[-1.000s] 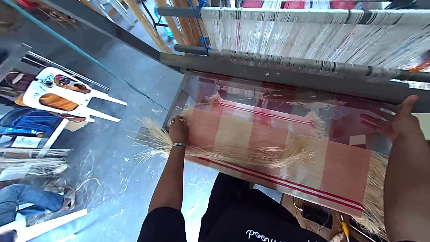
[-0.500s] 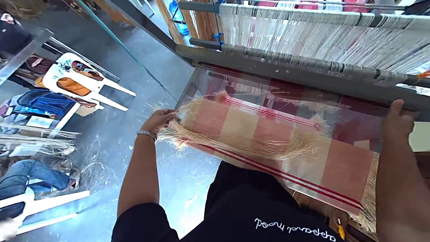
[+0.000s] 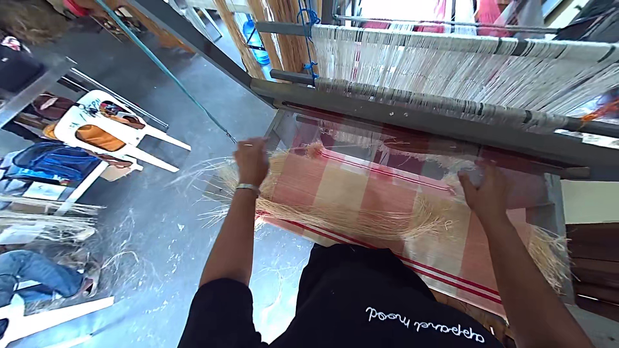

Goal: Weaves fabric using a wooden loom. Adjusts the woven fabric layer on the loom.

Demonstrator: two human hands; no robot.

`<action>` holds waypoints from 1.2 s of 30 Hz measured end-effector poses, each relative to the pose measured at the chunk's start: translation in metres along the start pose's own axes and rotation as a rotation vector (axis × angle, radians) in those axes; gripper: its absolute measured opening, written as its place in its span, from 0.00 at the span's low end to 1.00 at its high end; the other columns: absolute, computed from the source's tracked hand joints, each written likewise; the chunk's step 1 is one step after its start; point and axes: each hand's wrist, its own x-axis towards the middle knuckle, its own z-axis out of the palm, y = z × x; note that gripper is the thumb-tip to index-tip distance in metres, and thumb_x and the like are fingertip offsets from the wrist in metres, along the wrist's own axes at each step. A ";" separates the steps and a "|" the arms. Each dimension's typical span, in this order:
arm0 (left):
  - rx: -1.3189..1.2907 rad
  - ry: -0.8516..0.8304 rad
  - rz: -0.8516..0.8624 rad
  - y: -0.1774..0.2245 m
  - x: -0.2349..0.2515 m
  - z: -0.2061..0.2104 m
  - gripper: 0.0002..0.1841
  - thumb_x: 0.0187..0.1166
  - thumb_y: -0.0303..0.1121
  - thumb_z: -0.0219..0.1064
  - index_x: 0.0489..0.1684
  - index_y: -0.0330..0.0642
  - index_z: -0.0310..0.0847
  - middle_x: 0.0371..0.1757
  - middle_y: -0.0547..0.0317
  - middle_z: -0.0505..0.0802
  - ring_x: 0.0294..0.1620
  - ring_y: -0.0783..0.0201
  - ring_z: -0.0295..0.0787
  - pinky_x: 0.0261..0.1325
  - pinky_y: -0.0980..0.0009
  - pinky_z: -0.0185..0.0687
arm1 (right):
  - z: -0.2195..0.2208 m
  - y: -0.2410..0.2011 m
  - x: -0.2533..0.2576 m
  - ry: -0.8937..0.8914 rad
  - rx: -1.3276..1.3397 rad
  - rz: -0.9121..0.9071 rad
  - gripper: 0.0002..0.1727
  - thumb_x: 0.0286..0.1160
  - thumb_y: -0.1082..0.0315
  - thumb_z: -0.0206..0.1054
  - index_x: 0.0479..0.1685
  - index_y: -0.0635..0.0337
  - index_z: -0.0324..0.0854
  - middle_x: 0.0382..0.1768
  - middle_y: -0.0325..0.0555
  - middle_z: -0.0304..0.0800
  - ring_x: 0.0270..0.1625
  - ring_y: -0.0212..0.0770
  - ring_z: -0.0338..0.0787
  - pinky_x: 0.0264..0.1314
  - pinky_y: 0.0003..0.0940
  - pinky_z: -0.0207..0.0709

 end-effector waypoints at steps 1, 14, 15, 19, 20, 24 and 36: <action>-0.016 -0.091 0.058 0.002 0.008 0.026 0.20 0.83 0.27 0.60 0.73 0.47 0.83 0.76 0.42 0.84 0.79 0.27 0.72 0.65 0.20 0.64 | 0.006 -0.002 0.001 -0.006 -0.021 -0.019 0.38 0.83 0.45 0.62 0.80 0.70 0.70 0.85 0.73 0.63 0.88 0.71 0.63 0.89 0.65 0.55; 0.099 -0.858 0.156 -0.026 0.116 0.063 0.14 0.90 0.33 0.59 0.55 0.37 0.91 0.56 0.39 0.94 0.63 0.40 0.89 0.74 0.39 0.74 | 0.063 -0.023 0.028 -0.122 -0.265 -0.236 0.47 0.84 0.27 0.39 0.95 0.49 0.54 0.95 0.49 0.50 0.96 0.62 0.45 0.89 0.80 0.29; 0.118 -0.848 0.169 -0.026 0.121 0.065 0.14 0.89 0.34 0.60 0.54 0.37 0.92 0.56 0.39 0.94 0.65 0.40 0.88 0.75 0.38 0.73 | 0.067 -0.024 0.029 -0.124 -0.291 -0.217 0.49 0.82 0.25 0.38 0.96 0.48 0.54 0.96 0.48 0.48 0.97 0.62 0.43 0.89 0.81 0.27; 0.112 -0.667 0.130 -0.023 0.148 0.071 0.15 0.90 0.32 0.58 0.57 0.38 0.92 0.60 0.34 0.92 0.70 0.35 0.84 0.77 0.35 0.71 | 0.073 -0.026 0.027 -0.109 -0.342 -0.178 0.51 0.81 0.23 0.37 0.96 0.49 0.53 0.96 0.49 0.46 0.97 0.62 0.42 0.89 0.81 0.27; 0.124 -0.585 0.105 -0.020 0.154 0.070 0.15 0.89 0.32 0.57 0.61 0.40 0.90 0.63 0.31 0.90 0.71 0.32 0.82 0.76 0.33 0.70 | 0.074 -0.026 0.026 -0.108 -0.349 -0.170 0.51 0.81 0.23 0.37 0.96 0.49 0.52 0.96 0.49 0.46 0.97 0.62 0.42 0.89 0.81 0.27; 0.144 -0.305 0.084 0.003 0.150 0.067 0.28 0.76 0.22 0.62 0.79 0.48 0.80 0.81 0.31 0.76 0.84 0.27 0.63 0.80 0.23 0.53 | 0.076 -0.025 0.026 -0.097 -0.350 -0.161 0.51 0.81 0.23 0.37 0.96 0.48 0.52 0.96 0.48 0.46 0.97 0.61 0.42 0.89 0.80 0.25; -0.638 -0.409 -0.504 -0.034 0.035 0.089 0.17 0.86 0.38 0.65 0.53 0.28 0.82 0.53 0.39 0.90 0.54 0.52 0.87 0.64 0.49 0.80 | 0.076 -0.025 0.025 -0.097 -0.313 -0.181 0.51 0.81 0.24 0.39 0.97 0.50 0.50 0.97 0.49 0.45 0.97 0.62 0.42 0.89 0.80 0.26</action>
